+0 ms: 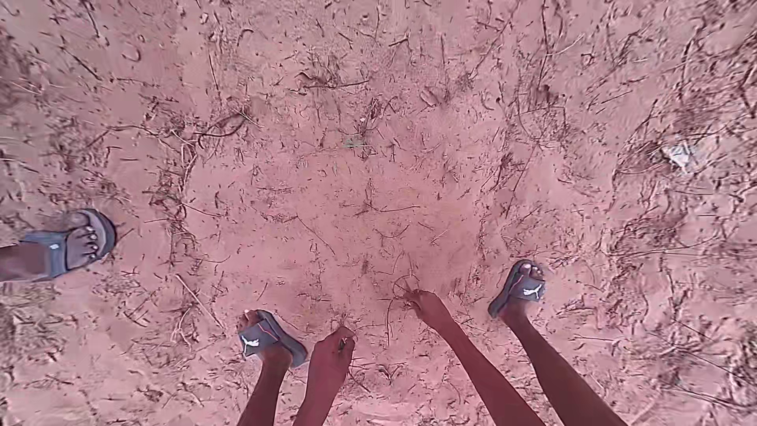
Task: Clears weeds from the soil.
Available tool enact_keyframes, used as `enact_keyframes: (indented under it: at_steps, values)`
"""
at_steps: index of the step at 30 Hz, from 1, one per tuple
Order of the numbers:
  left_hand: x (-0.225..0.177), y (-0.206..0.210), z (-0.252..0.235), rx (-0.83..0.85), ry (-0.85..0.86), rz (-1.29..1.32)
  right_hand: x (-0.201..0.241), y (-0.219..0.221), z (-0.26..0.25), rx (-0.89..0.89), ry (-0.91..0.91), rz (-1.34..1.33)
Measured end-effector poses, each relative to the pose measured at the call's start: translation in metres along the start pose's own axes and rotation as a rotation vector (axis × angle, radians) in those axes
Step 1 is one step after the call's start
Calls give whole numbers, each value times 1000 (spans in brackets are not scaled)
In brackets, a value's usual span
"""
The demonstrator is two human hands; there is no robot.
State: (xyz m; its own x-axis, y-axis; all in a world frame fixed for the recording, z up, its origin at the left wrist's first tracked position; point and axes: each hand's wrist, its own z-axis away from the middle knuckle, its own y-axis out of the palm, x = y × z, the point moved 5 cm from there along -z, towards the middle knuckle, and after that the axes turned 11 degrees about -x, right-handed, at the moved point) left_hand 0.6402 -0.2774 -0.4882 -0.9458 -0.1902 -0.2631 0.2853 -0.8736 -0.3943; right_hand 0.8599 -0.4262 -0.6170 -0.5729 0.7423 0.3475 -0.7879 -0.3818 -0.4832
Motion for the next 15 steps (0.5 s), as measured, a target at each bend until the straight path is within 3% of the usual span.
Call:
enact_keyframes:
  at_steps: [1, 2, 5, 8, 11, 13, 15]
  values:
    - [2, 3, 4, 65, -4, -36, 3, 5, 3, 44, -34, 32]
    - [2, 2, 7, 115, -1, -68, 9, -3, 0, -43, -16, 10]
    - [-11, -12, 16, 201, 39, -103, 56, -71, -51, -583, -16, -119]
    - [-28, -37, 28, 95, 207, 1, 136, -143, -145, -796, -226, -65]
    - [-39, -66, 36, -22, 283, 14, 211, -187, -233, -696, -237, -8]
    - [-42, -83, 41, -81, 295, -18, 232, -182, -282, -574, -131, -76]
    - [-39, -92, 43, -147, 316, -45, 242, -167, -292, -520, -48, -70]
